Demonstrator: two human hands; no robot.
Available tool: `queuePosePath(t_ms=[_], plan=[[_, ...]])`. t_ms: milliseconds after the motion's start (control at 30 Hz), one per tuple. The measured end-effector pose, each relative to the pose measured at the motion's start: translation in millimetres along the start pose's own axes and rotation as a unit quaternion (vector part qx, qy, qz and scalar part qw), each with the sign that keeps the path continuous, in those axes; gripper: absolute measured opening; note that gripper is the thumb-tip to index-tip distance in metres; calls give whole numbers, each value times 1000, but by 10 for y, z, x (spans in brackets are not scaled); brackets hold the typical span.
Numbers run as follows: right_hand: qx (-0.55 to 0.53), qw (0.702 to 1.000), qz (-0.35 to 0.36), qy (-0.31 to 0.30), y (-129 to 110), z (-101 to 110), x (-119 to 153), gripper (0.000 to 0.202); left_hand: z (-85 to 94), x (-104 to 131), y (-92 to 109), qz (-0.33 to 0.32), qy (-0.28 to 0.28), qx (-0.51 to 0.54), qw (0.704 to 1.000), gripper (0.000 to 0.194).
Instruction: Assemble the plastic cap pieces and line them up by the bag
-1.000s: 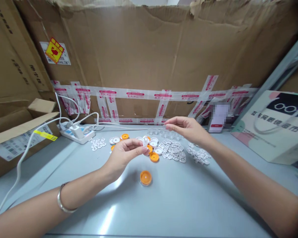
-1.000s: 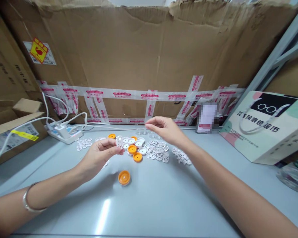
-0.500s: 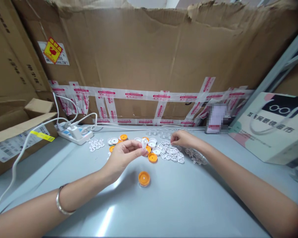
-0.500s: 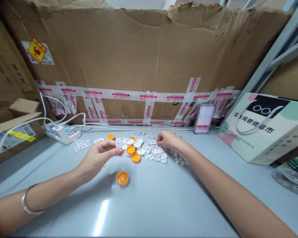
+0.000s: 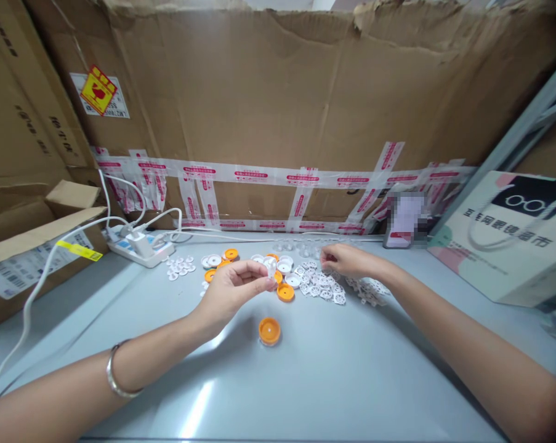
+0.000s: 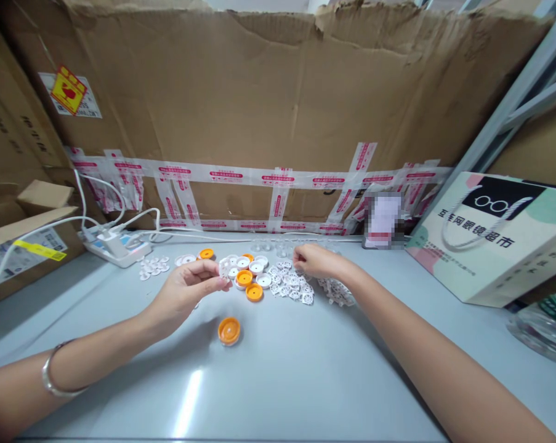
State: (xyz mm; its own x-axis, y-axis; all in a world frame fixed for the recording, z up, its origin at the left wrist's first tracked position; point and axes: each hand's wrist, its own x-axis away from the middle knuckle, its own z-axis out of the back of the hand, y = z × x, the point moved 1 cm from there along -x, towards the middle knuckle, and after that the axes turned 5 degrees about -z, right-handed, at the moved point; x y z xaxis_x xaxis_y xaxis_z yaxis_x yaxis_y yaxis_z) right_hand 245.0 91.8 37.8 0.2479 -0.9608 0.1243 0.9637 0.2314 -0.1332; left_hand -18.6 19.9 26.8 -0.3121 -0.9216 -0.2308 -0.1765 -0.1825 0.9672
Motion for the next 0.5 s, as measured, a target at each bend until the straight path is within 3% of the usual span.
queuePosePath(t_ms=[167,300,500], plan=[[17,1000,-10,-5,57,-25,-25,21,-18,3,-2,-1,-1,11,1000,16],[18,1000,-17,-17,65,-71,-46,9,-21,9,-11,-2,-3,10,1000,17],[1,1000,-30,0,-34,67,36,9,-7,9,-14,3,-2,5,1000,17]])
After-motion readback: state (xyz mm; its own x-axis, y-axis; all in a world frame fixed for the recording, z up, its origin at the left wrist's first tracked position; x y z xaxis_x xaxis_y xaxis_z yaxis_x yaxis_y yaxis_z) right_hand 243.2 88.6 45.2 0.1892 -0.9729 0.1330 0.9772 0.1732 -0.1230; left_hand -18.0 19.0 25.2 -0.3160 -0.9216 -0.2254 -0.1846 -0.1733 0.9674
